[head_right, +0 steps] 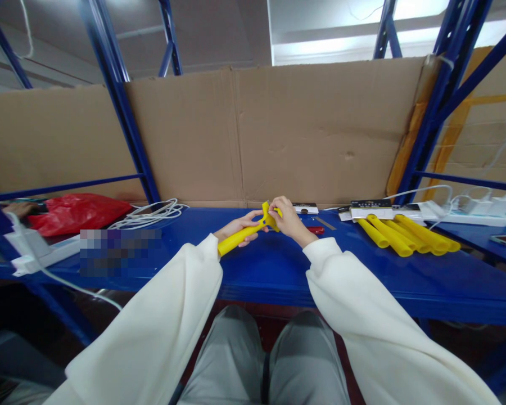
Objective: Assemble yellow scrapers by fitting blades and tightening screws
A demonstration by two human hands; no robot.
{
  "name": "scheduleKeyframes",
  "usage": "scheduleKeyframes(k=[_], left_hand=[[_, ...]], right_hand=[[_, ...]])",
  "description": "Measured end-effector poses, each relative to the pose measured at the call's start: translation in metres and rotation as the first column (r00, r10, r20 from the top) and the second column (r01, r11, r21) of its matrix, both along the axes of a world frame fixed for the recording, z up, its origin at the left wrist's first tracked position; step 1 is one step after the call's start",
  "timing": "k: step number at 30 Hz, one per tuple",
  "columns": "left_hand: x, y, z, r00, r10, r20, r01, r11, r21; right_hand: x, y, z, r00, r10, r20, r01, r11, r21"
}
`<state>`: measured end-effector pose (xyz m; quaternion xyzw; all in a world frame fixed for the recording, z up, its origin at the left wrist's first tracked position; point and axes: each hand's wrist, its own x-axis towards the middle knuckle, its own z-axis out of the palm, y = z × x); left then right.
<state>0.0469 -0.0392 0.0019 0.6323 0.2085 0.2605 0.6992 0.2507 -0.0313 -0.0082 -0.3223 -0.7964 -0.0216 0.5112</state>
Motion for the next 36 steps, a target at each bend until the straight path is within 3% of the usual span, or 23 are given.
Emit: scheduleKeyframes(k=[6,10,17,25,31,36], left_hand=[[-0.001,0.004,-0.001,0.999,-0.054,0.003,0.054,0.999,-0.005],[0.000,0.000,0.001,0.999,-0.029,-0.016,0.029,1.000,0.008],[0.002,-0.001,0.000,0.999,0.015,-0.039,-0.014,0.999,0.046],[0.003,-0.002,-0.002,0.992,0.066,-0.107,-0.058,0.995,0.075],[0.005,-0.008,0.001,0.989,0.093,-0.111,-0.084,0.993,0.084],[0.005,-0.013,0.003,0.990,0.105,-0.094,-0.097,0.992,0.086]], right_hand=[[-0.002,0.002,-0.001,1.000,-0.025,0.012,0.025,1.000,-0.001],[-0.003,0.002,-0.002,0.998,-0.057,0.010,0.057,0.998,-0.012],[0.000,0.013,-0.011,0.985,-0.032,-0.171,0.001,0.983,-0.181],[0.004,0.016,-0.015,0.950,0.023,-0.311,-0.170,0.873,-0.456],[0.001,0.009,-0.012,0.911,0.100,-0.399,-0.320,0.783,-0.534],[-0.001,0.006,-0.008,0.907,0.132,-0.401,-0.353,0.758,-0.548]])
